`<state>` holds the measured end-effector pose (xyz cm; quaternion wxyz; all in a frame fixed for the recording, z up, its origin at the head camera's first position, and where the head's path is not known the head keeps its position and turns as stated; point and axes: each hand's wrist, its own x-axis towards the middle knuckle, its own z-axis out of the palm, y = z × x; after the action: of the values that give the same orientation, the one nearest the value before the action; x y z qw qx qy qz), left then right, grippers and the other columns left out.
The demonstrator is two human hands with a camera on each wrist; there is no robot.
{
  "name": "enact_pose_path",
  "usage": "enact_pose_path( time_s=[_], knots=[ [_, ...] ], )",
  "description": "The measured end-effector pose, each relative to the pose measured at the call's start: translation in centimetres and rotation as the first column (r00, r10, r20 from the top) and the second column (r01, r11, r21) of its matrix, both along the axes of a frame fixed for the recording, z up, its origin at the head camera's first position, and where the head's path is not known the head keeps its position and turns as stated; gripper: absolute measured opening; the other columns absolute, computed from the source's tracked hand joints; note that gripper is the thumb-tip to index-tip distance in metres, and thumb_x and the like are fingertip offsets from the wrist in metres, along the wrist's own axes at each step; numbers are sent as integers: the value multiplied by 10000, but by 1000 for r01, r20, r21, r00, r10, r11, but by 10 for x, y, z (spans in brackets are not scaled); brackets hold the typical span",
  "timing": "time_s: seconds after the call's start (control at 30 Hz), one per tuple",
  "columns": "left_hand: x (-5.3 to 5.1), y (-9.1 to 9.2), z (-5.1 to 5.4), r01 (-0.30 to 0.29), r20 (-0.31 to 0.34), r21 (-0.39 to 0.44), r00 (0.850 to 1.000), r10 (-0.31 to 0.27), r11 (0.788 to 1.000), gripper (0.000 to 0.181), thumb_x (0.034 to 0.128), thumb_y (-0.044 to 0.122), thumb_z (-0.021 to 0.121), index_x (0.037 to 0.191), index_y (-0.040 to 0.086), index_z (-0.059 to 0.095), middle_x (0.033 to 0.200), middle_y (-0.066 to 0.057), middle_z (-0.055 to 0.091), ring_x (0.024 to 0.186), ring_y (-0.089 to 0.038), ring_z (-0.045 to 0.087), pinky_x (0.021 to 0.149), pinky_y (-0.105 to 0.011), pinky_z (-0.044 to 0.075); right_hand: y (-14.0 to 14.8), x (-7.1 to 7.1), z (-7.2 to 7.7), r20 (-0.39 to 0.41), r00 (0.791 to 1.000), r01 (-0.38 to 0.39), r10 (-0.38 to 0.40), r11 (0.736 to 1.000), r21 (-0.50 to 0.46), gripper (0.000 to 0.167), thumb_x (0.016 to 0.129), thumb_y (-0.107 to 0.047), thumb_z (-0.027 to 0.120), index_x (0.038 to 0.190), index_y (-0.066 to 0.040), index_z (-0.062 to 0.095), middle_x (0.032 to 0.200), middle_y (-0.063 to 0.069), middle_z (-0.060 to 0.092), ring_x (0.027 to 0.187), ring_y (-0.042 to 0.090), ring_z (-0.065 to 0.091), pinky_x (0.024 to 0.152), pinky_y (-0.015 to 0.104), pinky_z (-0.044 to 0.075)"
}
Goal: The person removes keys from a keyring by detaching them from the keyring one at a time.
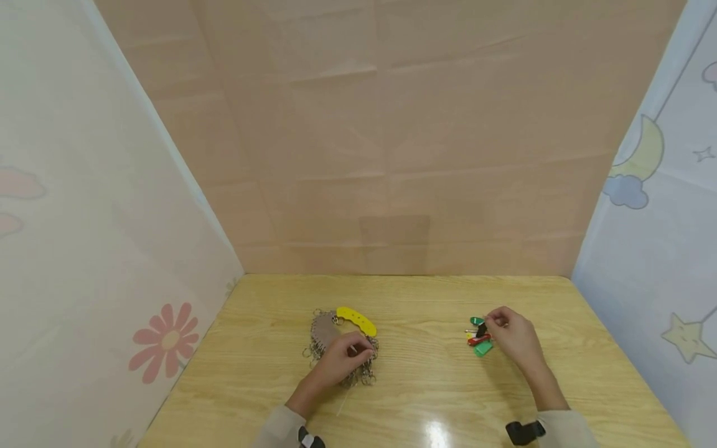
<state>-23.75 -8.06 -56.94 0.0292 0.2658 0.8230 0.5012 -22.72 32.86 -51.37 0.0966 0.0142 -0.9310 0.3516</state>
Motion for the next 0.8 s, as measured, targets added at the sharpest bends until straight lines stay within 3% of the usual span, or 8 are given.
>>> enact_pose_path(
  time_s=[0.2,0.53,0.8],
  knots=[
    [1,0,1,-8,5,-6,1000,8,1000,92,1045,256,715,1074,190,772,1034,60,726,883,16,627,801,-210,560,3,0,-8,18,1000,9,-9,1000,-4,305,1101,-223,584,1191,55,670,1017,179,721,772,118,592,570,275,448],
    [-2,-3,1,-5,-17,-7,1000,5,1000,96,1049,209,706,1088,152,773,1041,18,728,883,-4,632,803,-214,568,7,1,-21,83,996,34,-31,999,-34,364,1114,-265,534,1236,65,628,1015,169,696,687,148,562,536,297,453],
    [-3,-4,-1,-21,-56,-25,998,19,999,99,1051,195,703,1064,128,774,1019,16,726,857,8,603,773,-210,552,7,-2,-22,94,994,52,-48,998,-37,339,1100,-250,554,1223,56,632,992,127,680,703,128,545,557,280,443]
  ],
)
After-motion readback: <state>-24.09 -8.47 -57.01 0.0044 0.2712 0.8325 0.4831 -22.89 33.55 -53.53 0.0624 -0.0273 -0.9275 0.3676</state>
